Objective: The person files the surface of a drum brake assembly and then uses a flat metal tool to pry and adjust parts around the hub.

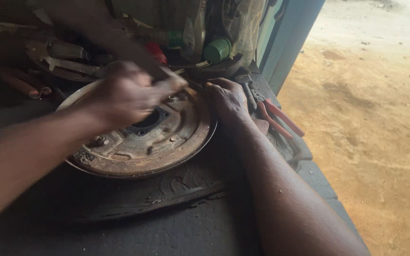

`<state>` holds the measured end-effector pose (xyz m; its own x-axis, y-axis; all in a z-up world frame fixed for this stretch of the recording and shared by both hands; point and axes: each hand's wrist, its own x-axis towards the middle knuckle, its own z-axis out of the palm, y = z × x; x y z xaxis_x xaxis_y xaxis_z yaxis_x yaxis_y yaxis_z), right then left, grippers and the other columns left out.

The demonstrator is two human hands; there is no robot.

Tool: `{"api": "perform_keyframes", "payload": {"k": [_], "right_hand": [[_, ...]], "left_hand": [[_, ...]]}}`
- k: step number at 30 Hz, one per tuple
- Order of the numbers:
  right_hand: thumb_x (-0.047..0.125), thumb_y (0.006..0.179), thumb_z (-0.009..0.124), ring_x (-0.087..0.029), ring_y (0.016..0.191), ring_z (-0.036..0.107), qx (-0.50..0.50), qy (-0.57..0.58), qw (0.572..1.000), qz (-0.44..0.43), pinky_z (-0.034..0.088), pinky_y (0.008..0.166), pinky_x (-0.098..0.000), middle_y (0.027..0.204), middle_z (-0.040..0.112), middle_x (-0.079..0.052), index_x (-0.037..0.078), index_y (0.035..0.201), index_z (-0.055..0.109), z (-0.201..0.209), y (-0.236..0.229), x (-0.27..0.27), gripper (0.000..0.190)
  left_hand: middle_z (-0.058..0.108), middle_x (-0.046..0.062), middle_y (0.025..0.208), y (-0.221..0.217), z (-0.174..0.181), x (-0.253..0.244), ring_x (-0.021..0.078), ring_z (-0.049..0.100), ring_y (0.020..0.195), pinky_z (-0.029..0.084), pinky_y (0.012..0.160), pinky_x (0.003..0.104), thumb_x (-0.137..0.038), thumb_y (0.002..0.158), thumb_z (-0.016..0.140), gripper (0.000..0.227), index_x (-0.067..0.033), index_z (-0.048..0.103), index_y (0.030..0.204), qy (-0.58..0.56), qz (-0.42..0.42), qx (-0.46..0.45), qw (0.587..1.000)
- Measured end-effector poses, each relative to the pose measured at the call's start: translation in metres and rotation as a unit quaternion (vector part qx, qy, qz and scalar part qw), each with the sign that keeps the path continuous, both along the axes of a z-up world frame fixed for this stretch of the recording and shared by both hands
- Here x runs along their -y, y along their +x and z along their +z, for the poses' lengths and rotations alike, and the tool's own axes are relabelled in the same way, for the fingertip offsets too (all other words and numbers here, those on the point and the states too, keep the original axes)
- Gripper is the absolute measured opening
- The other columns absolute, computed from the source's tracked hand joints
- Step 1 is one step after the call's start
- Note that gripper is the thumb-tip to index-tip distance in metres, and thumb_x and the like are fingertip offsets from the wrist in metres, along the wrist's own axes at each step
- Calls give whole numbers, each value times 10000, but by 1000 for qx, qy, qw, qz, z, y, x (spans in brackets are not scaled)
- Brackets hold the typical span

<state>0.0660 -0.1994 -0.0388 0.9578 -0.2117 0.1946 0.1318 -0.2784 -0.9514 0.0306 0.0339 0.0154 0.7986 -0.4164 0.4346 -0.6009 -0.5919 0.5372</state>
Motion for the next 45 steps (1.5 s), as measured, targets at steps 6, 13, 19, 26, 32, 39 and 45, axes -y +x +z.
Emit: {"api": "perform_keyframes", "payload": {"k": [6, 13, 19, 26, 32, 39, 45], "right_hand": [[185, 907, 664, -152, 915, 763, 8, 94, 993, 65, 603, 830, -281, 1047, 799, -98, 11, 1186, 748, -7, 6, 6, 339], [235, 936, 626, -144, 900, 751, 7, 56, 997, 60, 596, 807, -292, 1029, 794, -78, 48, 1173, 747, -4, 6, 5, 325], [271, 946, 614, -123, 880, 710, 7, 37, 999, 27, 564, 800, -288, 995, 780, -68, 61, 1168, 753, 1, -6, 2, 336], [286, 957, 600, -121, 895, 701, -21, 62, 997, 31, 555, 812, -289, 1019, 766, -63, 67, 1187, 741, 7, -11, 1, 348], [276, 953, 607, -135, 876, 707, 3, 64, 996, 61, 560, 793, -297, 990, 768, -74, 46, 1171, 744, 2, -5, 6, 345], [287, 951, 599, -129, 879, 717, -13, 62, 997, 49, 571, 800, -286, 993, 775, -55, 61, 1165, 747, 10, -15, -1, 344], [323, 948, 617, -124, 875, 705, -41, 43, 996, 59, 560, 799, -288, 988, 769, -46, 81, 1174, 748, 11, -15, -1, 356]], "left_hand": [[576, 57, 496, 29, -22, 55, 202, 597, 451, 533, 555, 410, -386, 1011, 715, 536, -47, 693, 596, 7, -36, 173, 984], [738, 112, 909, -17, -12, 39, 215, 699, 792, 575, 769, 399, -304, 1002, 627, 285, -59, 749, 1081, 99, -175, 189, 961], [678, 100, 1032, -38, -10, -1, 182, 677, 795, 591, 683, 333, -265, 1074, 492, 340, -106, 719, 1272, 181, -260, 327, 890], [666, 146, 623, 3, 7, 41, 206, 552, 452, 483, 447, 373, -403, 1079, 531, 518, 24, 730, 863, 98, 11, -27, 995], [748, 80, 752, -11, 1, 54, 152, 686, 602, 585, 662, 356, -358, 1026, 569, 386, -49, 767, 906, 39, -121, 1, 992], [760, 78, 1126, -40, -28, 6, 121, 674, 867, 586, 761, 302, -244, 1105, 520, 349, -107, 784, 1289, 182, -214, 305, 910], [776, 41, 970, -51, 9, -19, 113, 715, 978, 566, 850, 368, -375, 1061, 553, 348, -86, 746, 1059, -38, -264, 24, 964]]}}
